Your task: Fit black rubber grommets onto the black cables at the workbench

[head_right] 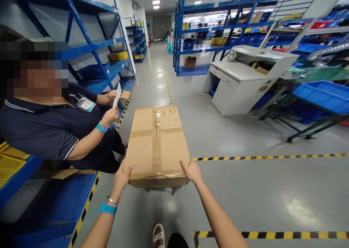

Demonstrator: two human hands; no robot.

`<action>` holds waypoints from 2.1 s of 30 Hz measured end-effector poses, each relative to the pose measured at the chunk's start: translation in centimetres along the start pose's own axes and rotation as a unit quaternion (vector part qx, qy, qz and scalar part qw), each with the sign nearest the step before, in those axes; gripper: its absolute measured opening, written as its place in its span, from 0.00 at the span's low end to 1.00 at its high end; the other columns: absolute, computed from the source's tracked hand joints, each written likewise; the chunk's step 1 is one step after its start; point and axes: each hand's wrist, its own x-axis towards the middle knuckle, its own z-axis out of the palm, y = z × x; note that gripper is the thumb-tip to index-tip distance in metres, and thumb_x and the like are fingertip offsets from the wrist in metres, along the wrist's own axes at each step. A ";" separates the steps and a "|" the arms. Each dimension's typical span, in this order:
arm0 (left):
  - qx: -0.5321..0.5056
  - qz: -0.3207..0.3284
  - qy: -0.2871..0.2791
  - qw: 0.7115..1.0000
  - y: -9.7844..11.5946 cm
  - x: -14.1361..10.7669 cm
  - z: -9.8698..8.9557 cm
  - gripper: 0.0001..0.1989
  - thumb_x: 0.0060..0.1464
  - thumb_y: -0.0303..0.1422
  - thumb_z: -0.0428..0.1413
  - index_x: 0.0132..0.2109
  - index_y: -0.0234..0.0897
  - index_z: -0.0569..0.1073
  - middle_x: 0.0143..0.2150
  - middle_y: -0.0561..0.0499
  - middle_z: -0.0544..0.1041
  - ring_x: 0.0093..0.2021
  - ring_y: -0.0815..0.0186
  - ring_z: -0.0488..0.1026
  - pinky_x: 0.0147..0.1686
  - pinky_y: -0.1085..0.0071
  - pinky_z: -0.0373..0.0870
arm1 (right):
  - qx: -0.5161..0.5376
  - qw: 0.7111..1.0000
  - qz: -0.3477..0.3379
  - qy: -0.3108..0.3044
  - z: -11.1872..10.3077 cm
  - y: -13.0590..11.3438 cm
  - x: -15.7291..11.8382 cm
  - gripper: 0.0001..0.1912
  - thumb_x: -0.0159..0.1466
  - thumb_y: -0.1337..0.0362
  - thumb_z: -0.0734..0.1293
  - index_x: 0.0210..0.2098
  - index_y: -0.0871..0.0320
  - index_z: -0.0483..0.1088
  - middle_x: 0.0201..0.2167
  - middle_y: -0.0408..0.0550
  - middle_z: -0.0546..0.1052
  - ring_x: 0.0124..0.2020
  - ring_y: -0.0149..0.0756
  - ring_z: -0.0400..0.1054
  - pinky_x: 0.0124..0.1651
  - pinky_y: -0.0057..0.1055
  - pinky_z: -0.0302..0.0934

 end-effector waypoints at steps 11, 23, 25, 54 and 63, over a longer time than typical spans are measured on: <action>0.191 0.217 -0.028 0.957 8.8 7.2 5.8 0.56 0.38 0.53 0.64 0.70 0.40 0.50 0.73 0.40 0.41 0.71 0.42 0.34 0.62 0.47 0.51 | -0.169 0.954 -0.247 0.001 -2.0 -2.0 10.4 0.56 0.47 0.35 0.70 0.67 0.56 0.53 0.70 0.55 0.44 0.69 0.63 0.22 0.63 0.55 0.37; 0.244 0.207 0.024 0.947 18.3 22.2 12.6 0.43 0.53 0.54 0.53 0.69 0.38 0.51 0.73 0.40 0.46 0.72 0.48 0.39 0.62 0.54 0.55 | -0.176 0.954 -0.241 0.041 -5.1 -4.8 29.3 0.35 0.62 0.43 0.61 0.63 0.52 0.58 0.68 0.50 0.52 0.69 0.56 0.32 0.63 0.48 0.45; 0.248 0.211 0.025 0.945 19.9 25.6 13.8 0.42 0.54 0.54 0.52 0.69 0.39 0.52 0.73 0.41 0.46 0.72 0.49 0.40 0.62 0.54 0.55 | -0.173 0.963 -0.197 0.063 -5.3 -5.8 33.4 0.31 0.66 0.48 0.56 0.64 0.55 0.57 0.68 0.51 0.52 0.69 0.49 0.39 0.63 0.42 0.48; 0.253 0.210 0.101 0.939 46.2 89.5 31.4 0.29 0.60 0.43 0.50 0.66 0.41 0.61 0.70 0.39 0.55 0.69 0.39 0.46 0.62 0.41 0.47 | -0.200 0.973 -0.017 0.111 -6.2 -31.7 101.7 0.32 0.66 0.48 0.61 0.63 0.57 0.54 0.59 0.57 0.62 0.52 0.47 0.63 0.51 0.47 0.60; 0.260 0.229 0.153 0.925 53.5 112.8 37.4 0.24 0.61 0.36 0.50 0.64 0.40 0.65 0.67 0.40 0.61 0.67 0.38 0.51 0.62 0.43 0.52 | -0.191 0.972 -0.080 0.114 -5.1 -39.2 124.4 0.31 0.65 0.51 0.64 0.64 0.53 0.55 0.67 0.53 0.50 0.64 0.52 0.49 0.59 0.50 0.53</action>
